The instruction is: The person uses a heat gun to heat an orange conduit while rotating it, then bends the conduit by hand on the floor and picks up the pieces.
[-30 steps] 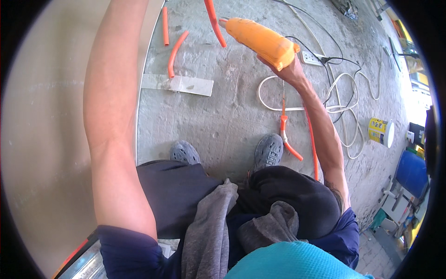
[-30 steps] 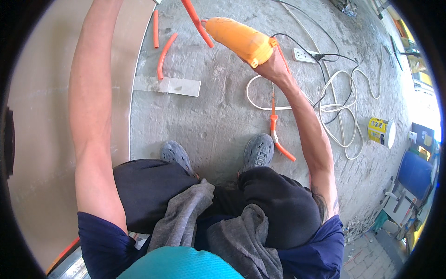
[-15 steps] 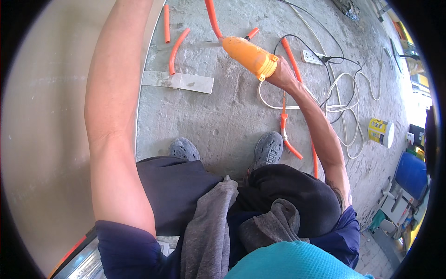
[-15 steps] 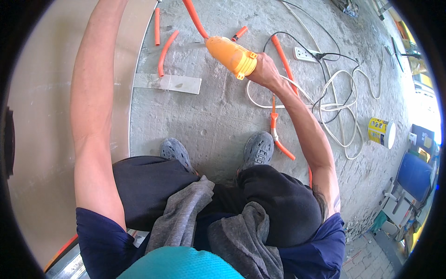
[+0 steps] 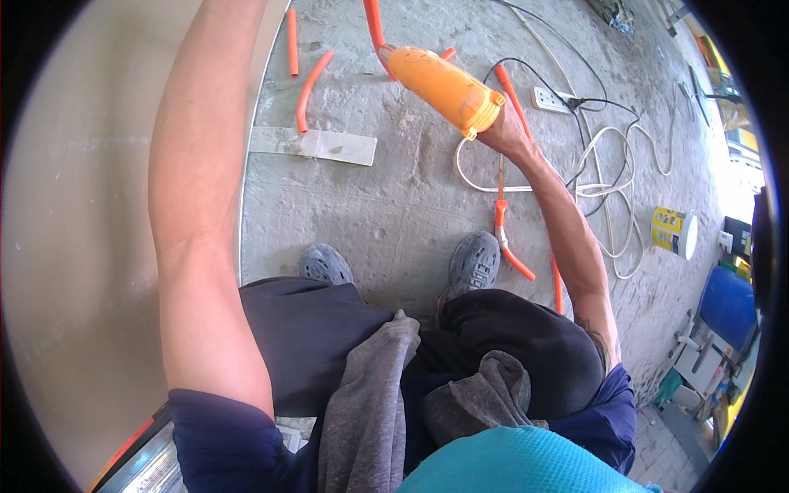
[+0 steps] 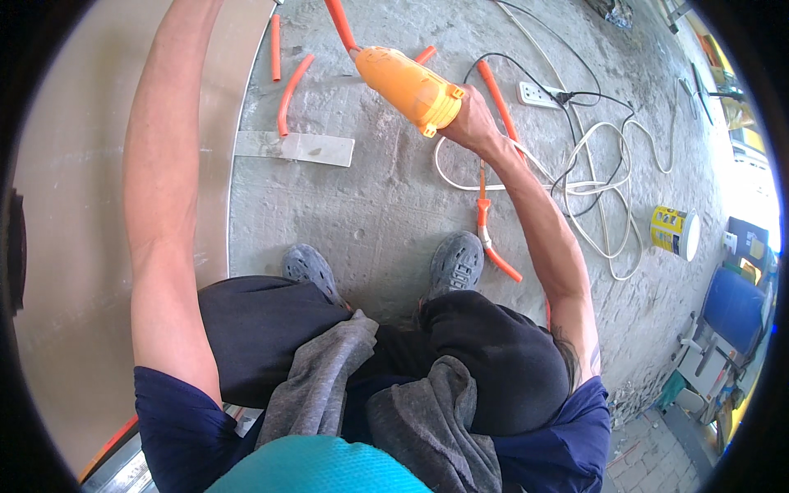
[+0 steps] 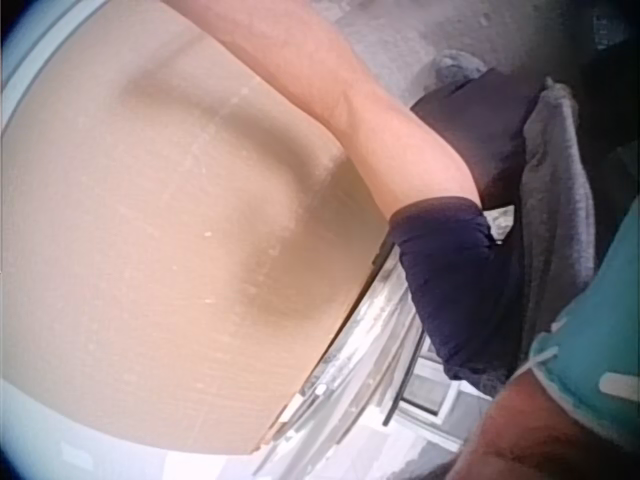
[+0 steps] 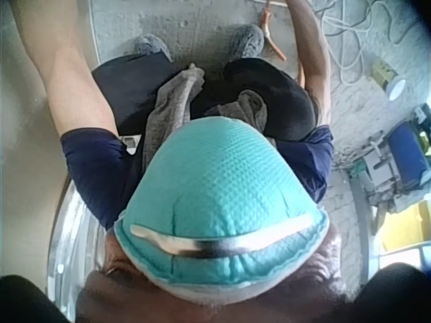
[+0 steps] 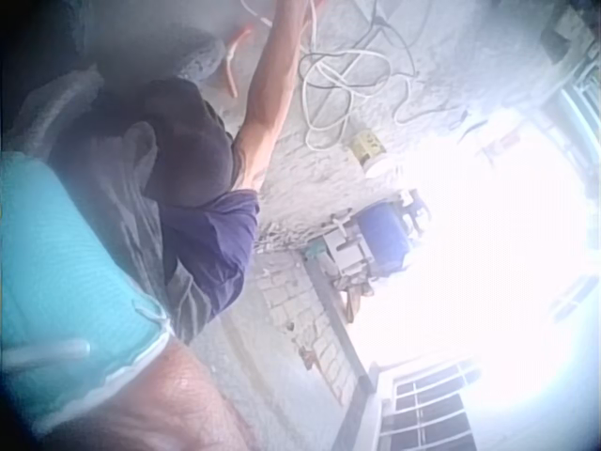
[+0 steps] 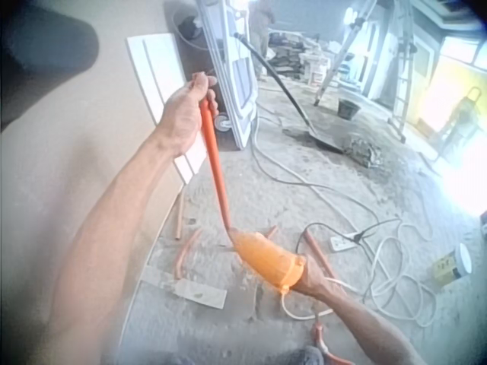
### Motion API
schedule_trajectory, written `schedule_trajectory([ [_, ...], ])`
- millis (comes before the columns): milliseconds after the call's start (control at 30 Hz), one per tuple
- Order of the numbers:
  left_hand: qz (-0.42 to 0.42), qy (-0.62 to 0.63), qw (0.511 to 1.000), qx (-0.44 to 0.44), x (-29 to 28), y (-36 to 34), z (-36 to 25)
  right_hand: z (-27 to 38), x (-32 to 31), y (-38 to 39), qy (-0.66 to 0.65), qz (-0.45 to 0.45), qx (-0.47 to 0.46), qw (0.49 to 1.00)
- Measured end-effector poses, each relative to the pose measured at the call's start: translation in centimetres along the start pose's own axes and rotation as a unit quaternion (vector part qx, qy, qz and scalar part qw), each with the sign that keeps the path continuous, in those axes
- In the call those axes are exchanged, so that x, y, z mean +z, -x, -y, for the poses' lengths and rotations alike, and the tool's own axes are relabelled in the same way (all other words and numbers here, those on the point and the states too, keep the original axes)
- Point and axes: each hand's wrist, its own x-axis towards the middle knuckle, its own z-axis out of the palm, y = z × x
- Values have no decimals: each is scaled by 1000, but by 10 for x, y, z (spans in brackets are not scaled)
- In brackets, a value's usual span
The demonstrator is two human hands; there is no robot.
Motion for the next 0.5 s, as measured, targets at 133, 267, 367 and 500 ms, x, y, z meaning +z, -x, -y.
schedule_trajectory([
  [133, -3, 1, 1000, -7, 0, -1, 1, 21, -6, -5, 9, -14, -36, 999],
  [267, -8, -7, 1000, -9, -4, 0, 0, 24, 3, -6, 38, -12, -34, 999],
  [367, -11, -7, 1000, -3, -6, -2, 2, 18, 9, 0, 114, 26, -2, 993],
  [500, -29, 3, 1000, -12, -5, -1, 3, 7, 19, 8, 156, 39, 5, 987],
])
